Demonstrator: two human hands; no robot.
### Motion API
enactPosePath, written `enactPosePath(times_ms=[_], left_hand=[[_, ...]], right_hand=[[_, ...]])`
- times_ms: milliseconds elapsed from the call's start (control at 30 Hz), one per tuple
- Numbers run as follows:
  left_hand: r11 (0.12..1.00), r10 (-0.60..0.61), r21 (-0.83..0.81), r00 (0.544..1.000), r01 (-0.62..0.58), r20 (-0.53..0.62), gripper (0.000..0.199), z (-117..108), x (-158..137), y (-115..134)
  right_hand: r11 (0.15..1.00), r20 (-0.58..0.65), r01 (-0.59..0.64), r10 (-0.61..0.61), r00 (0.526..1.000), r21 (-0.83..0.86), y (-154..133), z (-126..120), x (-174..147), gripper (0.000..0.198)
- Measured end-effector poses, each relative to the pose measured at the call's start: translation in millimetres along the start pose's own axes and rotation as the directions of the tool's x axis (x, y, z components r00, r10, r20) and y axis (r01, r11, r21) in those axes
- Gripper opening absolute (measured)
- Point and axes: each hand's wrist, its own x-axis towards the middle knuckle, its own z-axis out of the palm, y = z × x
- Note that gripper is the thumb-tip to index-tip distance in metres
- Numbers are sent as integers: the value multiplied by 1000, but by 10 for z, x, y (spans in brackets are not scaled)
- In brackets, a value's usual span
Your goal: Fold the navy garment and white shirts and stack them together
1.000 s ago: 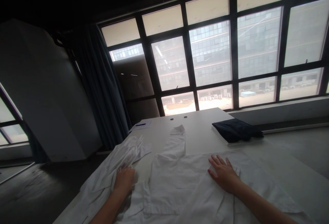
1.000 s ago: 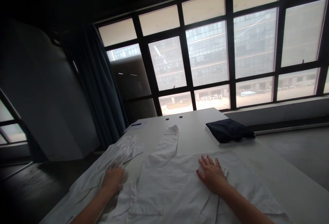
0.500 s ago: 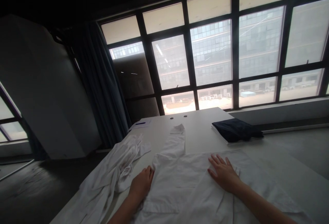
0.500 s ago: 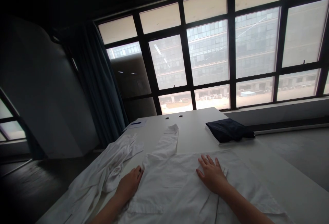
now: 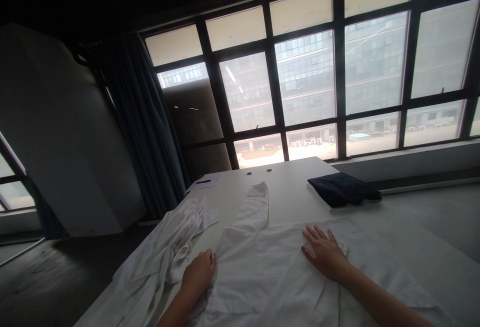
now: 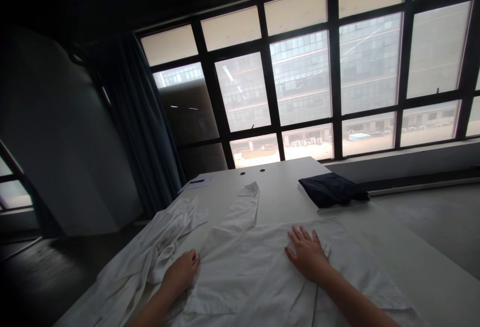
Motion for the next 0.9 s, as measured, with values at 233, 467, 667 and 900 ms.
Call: enactPosePath(times_ms=[233, 467, 667, 900], left_hand=[[937, -15, -349, 995, -21, -99, 17, -114, 490, 323], [618, -161, -778, 987, 111, 13, 33, 8, 1069, 868], [425, -204, -869, 962, 253, 181, 37, 287, 1127, 1126], [399, -171, -825, 917, 400, 361, 37, 310, 1124, 1241]], right_hand=[[1000, -17, 5, -4, 1000, 6, 2, 27, 14, 68], [1000, -25, 13, -13, 1000, 13, 1, 21, -1, 67], [1000, -22, 17, -16, 1000, 16, 7, 11, 7, 67], [1000, -37, 17, -17, 999, 11, 21, 49, 18, 66]])
